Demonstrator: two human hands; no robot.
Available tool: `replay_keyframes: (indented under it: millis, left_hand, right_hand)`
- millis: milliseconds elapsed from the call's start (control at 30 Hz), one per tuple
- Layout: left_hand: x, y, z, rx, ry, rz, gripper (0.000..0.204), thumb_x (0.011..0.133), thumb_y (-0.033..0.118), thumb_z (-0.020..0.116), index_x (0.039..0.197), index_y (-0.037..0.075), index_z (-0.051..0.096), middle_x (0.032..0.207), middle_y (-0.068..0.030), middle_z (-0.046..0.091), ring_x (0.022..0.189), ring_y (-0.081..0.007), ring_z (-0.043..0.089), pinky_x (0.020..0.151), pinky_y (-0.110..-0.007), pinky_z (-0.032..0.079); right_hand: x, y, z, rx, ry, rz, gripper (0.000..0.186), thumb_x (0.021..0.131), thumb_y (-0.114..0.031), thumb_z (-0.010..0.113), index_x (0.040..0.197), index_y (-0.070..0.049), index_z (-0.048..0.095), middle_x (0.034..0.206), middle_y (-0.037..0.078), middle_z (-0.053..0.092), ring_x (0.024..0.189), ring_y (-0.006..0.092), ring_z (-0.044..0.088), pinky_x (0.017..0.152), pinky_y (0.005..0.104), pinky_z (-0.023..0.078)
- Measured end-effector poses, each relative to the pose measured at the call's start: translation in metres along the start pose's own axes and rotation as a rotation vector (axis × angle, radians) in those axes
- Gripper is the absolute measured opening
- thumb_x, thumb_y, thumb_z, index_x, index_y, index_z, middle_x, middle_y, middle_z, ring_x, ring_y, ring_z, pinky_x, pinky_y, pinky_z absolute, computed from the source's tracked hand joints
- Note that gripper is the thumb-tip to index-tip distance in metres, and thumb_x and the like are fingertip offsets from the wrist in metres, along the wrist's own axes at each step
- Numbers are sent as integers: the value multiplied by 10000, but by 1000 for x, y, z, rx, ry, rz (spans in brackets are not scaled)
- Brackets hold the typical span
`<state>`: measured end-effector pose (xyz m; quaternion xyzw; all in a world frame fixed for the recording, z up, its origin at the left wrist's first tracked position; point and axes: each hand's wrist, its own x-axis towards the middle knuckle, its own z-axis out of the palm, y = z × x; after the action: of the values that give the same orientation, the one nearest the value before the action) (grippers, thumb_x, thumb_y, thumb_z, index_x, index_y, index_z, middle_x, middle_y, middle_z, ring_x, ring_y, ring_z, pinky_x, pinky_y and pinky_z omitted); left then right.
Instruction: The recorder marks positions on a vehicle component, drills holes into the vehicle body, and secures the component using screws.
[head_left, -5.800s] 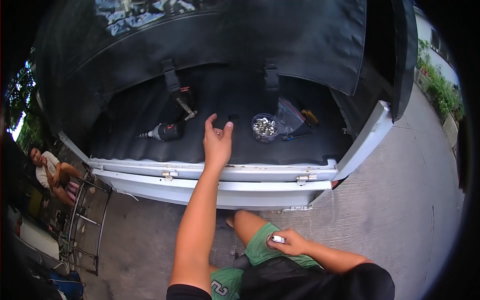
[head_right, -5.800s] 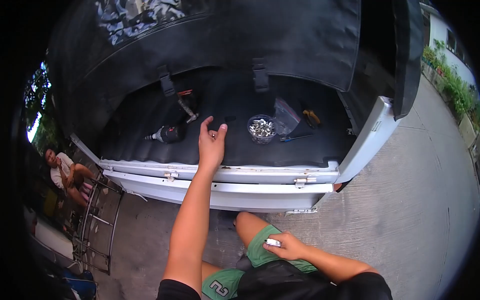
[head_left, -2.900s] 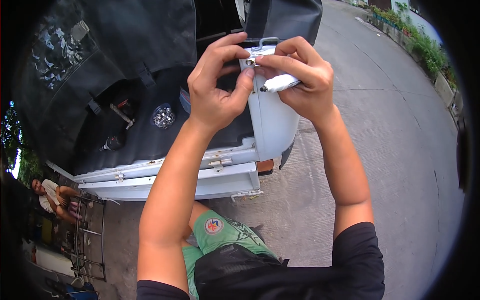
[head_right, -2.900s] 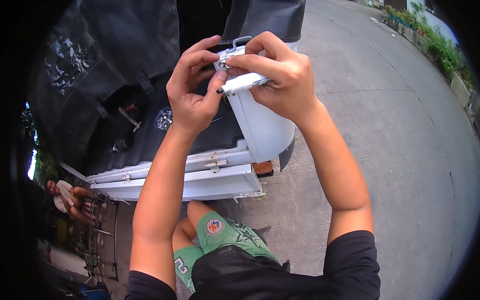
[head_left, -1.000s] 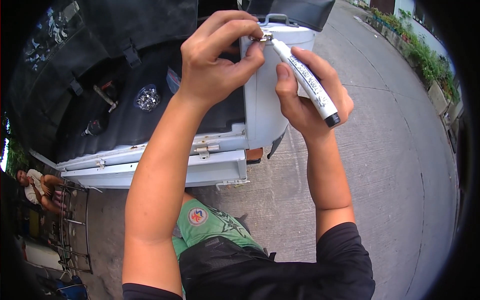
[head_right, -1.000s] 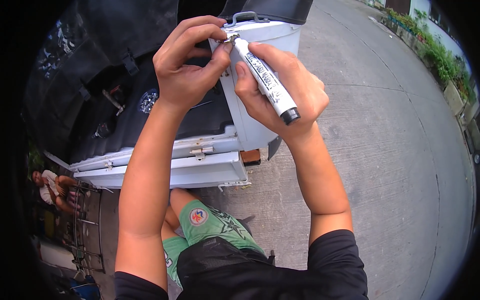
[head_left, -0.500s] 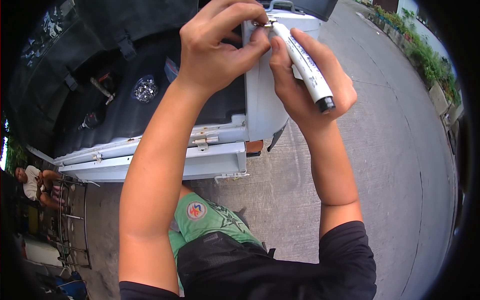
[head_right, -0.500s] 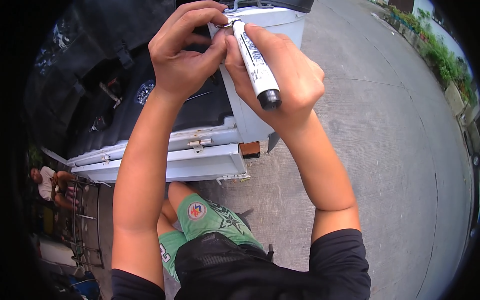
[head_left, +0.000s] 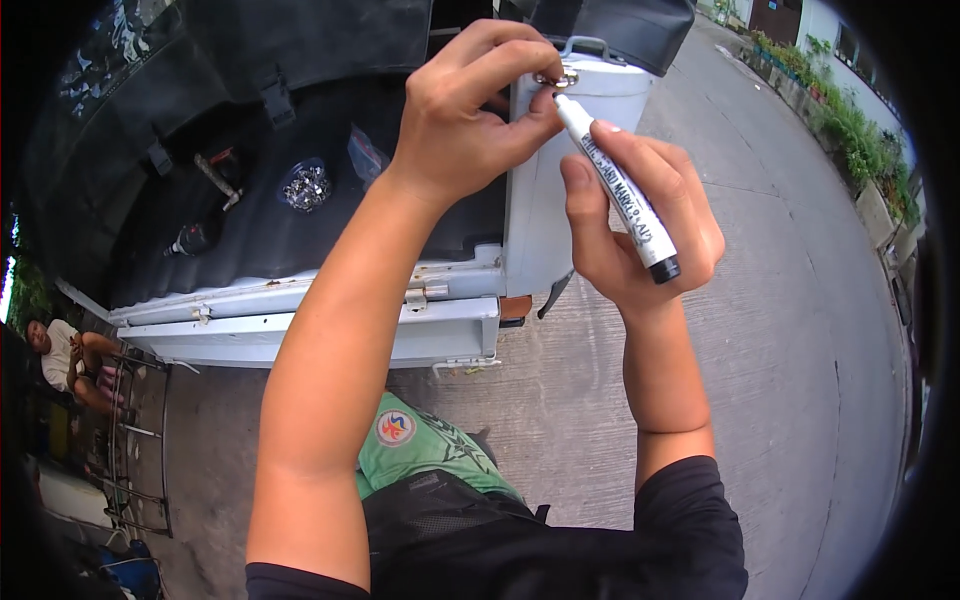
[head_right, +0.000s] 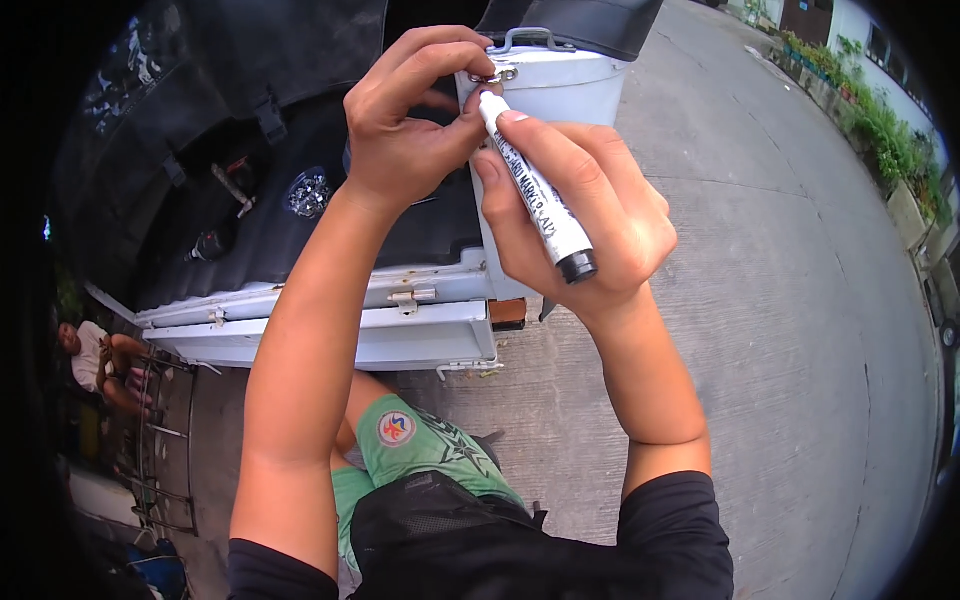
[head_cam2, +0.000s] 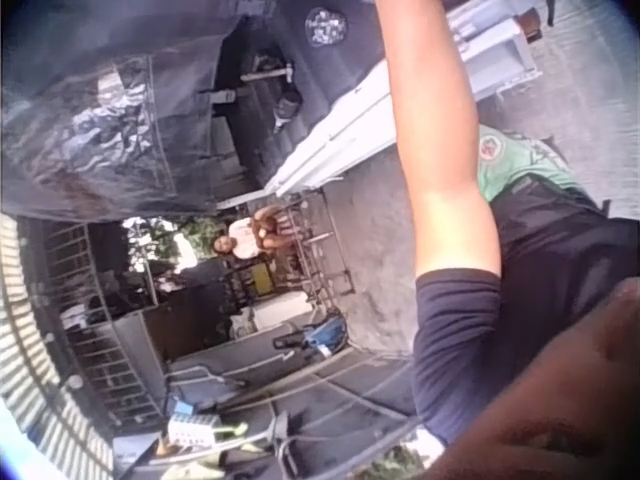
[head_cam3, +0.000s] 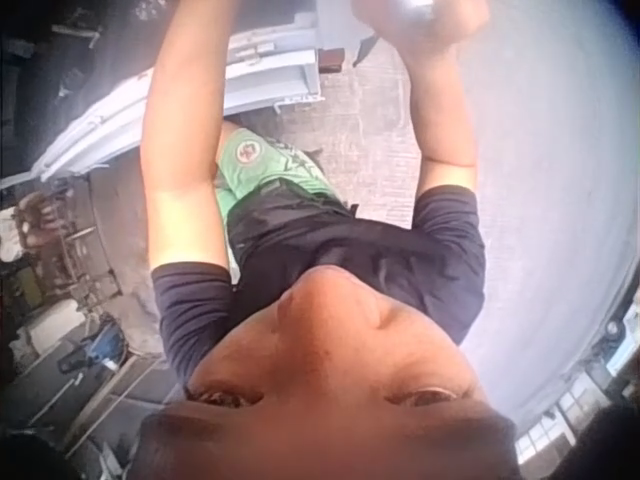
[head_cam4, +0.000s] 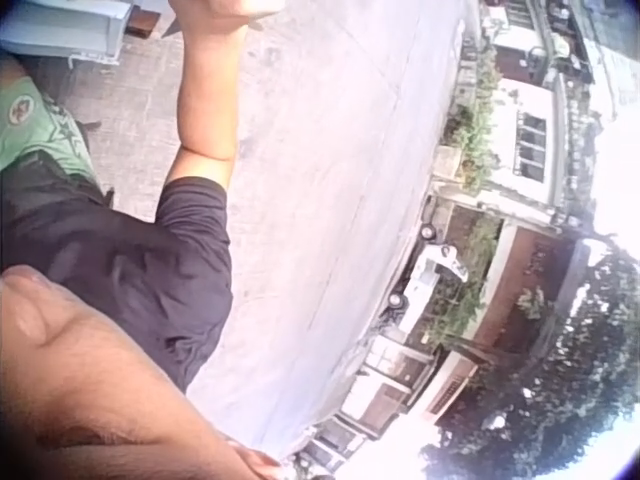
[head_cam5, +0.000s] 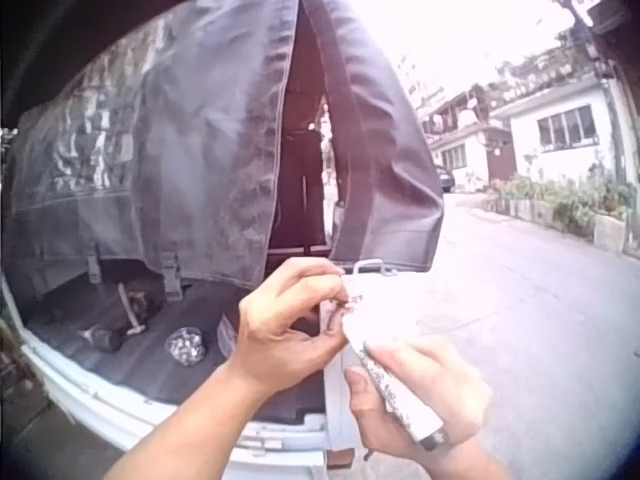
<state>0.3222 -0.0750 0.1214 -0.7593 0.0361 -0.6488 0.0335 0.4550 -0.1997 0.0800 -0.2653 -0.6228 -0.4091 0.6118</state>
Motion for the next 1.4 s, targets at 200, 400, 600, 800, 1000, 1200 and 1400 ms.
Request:
replay_keyframes:
  millis: [200, 400, 600, 800, 1000, 1200, 1400]
  left_hand:
    - [-2, 1, -3, 57, -43, 42, 360, 677, -46, 806, 1007, 88, 753, 1086, -52, 747, 925, -168, 739, 626, -245, 616]
    - [3, 7, -3, -3, -44, 74, 352, 680, -23, 791, 1013, 86, 753, 1080, -42, 744, 940, -170, 735, 635, -249, 619]
    - [5, 0, -7, -60, -30, 128, 378, 668, 21, 780, 1037, 32, 702, 1022, -142, 688, 906, -314, 715, 762, -364, 580]
    - [2, 6, -6, -69, -23, 80, 379, 672, 8, 772, 1044, 32, 703, 1036, -149, 690, 912, -309, 721, 770, -363, 588]
    - [-4, 3, 0, 53, -19, 37, 320, 710, -13, 776, 1011, 93, 752, 1057, -33, 739, 894, -146, 730, 628, -245, 618]
    - [-1, 0, 2, 64, -13, 64, 257, 740, -14, 770, 976, 85, 748, 1045, -36, 739, 842, -132, 727, 586, -244, 616]
    - [-1, 2, 2, 58, -29, 37, 236, 753, -20, 773, 967, 76, 749, 1059, -44, 740, 834, -135, 728, 580, -239, 619]
  right_hand:
    - [8, -4, 8, 47, 7, 81, 301, 762, -30, 834, 1037, 24, 724, 863, 137, 746, 734, 232, 756, 655, 301, 601]
    - [18, -4, 4, -23, -86, 3, 279, 765, -35, 845, 1011, 15, 725, 844, 131, 737, 701, 230, 739, 632, 296, 587]
    - [29, -12, -3, -202, -191, 10, 256, 784, -92, 910, 979, -9, 766, 823, 107, 752, 710, 174, 744, 646, 271, 578]
    - [30, -6, -2, -122, -192, -140, 267, 770, -19, 842, 1009, 8, 726, 818, 89, 693, 666, 218, 695, 590, 302, 554]
    - [24, -2, -11, -81, 7, -65, 302, 755, -86, 911, 978, 7, 729, 781, 99, 728, 648, 176, 734, 582, 258, 577]
    - [12, 3, -18, -20, 5, 117, 266, 754, -34, 898, 953, 12, 728, 840, 99, 743, 698, 154, 733, 617, 255, 580]
    - [13, 5, -17, -6, -19, 97, 254, 751, -15, 890, 954, 15, 740, 873, 118, 749, 737, 185, 741, 648, 279, 594]
